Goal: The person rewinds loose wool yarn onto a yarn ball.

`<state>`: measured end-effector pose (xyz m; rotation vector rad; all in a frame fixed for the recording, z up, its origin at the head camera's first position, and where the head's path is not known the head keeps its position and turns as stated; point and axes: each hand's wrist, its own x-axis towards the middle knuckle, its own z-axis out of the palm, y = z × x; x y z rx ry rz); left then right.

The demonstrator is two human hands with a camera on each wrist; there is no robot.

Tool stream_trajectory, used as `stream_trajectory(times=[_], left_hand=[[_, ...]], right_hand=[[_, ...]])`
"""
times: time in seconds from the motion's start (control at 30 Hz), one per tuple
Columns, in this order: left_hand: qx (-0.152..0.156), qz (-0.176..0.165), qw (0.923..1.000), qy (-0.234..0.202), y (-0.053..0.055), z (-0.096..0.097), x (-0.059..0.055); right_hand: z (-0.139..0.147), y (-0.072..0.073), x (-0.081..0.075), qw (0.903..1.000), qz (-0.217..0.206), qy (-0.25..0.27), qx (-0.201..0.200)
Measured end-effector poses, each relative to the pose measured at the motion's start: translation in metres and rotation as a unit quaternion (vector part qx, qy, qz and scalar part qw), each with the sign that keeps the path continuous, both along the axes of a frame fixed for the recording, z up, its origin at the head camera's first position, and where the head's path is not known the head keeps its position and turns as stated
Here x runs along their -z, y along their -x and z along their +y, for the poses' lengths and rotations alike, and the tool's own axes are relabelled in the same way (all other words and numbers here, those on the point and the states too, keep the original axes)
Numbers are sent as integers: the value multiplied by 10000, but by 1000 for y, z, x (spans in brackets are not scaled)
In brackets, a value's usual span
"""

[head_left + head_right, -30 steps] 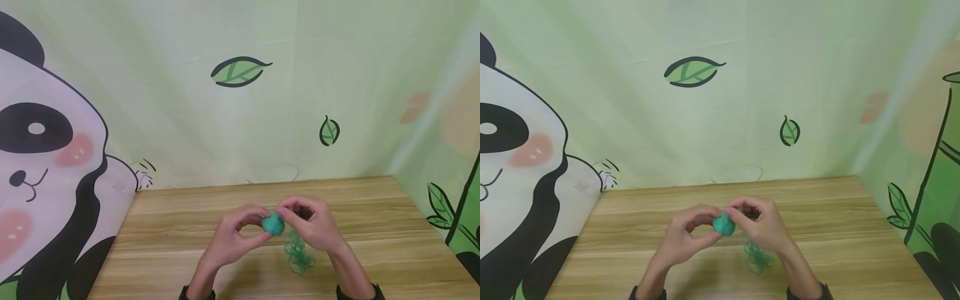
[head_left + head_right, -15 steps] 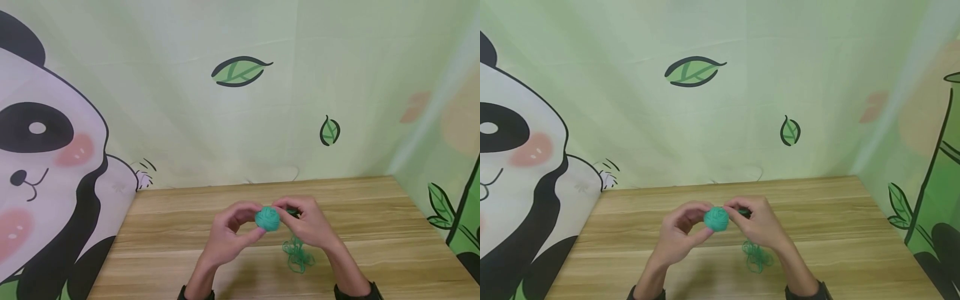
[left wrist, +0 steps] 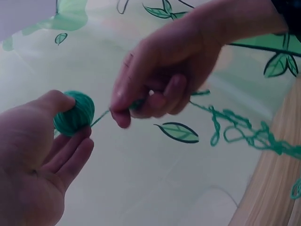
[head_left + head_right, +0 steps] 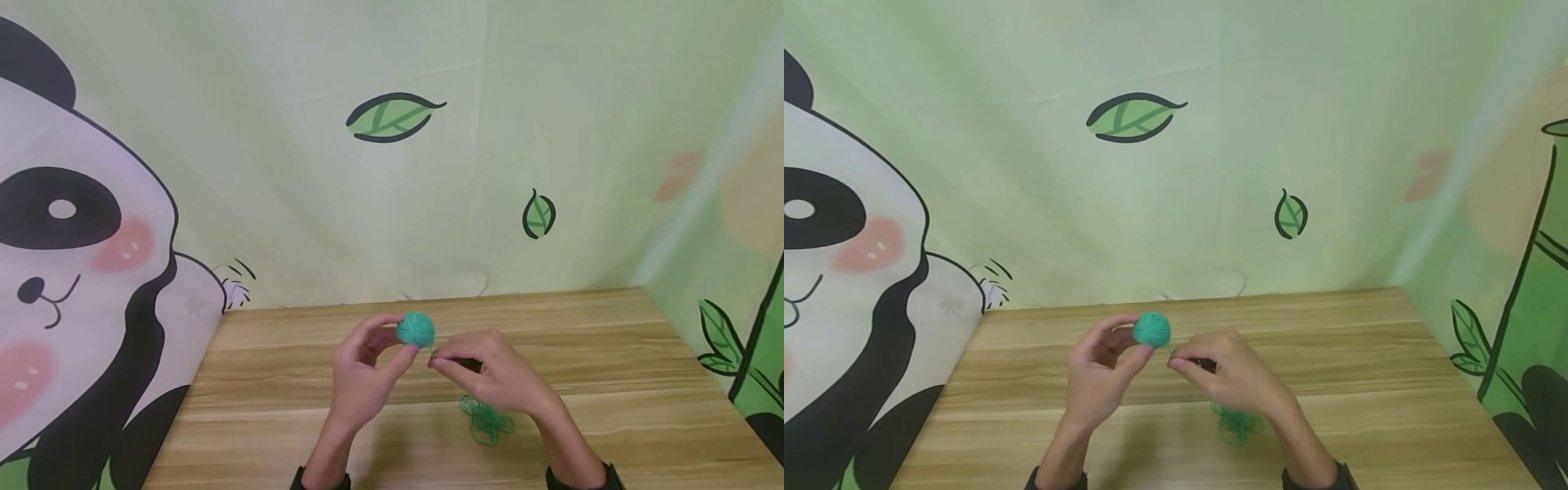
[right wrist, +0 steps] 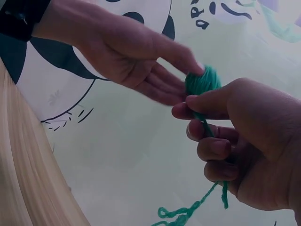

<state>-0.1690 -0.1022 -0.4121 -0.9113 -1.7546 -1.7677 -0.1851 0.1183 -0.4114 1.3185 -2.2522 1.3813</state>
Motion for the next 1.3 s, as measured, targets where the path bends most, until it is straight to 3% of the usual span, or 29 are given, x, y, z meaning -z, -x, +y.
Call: stream_trajectory(times=[0.1, 0.27, 0.5, 0.6, 0.7, 0.87, 0.97, 1.17, 1.3], left_hand=[[-402, 282, 9983, 310, -2, 4, -7], [-801, 705, 9910, 809, -3, 7, -12], [-870, 792, 9823, 1459, -4, 8, -10], [-559, 726, 9822, 1639, -3, 8, -7], [-7, 583, 9836, 1705, -1, 7, 0], [1039, 133, 9830, 1506, 3, 5, 14], [1493, -94, 9799, 1322, 0, 4, 13], [1847, -219, 9780, 940, -7, 2, 1], [1841, -186, 9806, 653, -4, -1, 6]], right_hand=[[-1, -4, -3, 9994, 175, 141, -245], [-2, -9, -6, 9971, 125, 552, -512], [4, -13, -11, 9889, -147, 1314, -671], [7, -14, -12, 9835, -228, 1650, -700], [9, -13, -12, 9792, -286, 1908, -626], [10, -12, -12, 9815, -260, 1890, 154], [9, -9, -10, 9828, -165, 1756, 545], [6, -2, -3, 9843, -89, 1615, 712], [5, 1, 0, 9879, -203, 1391, 659]])
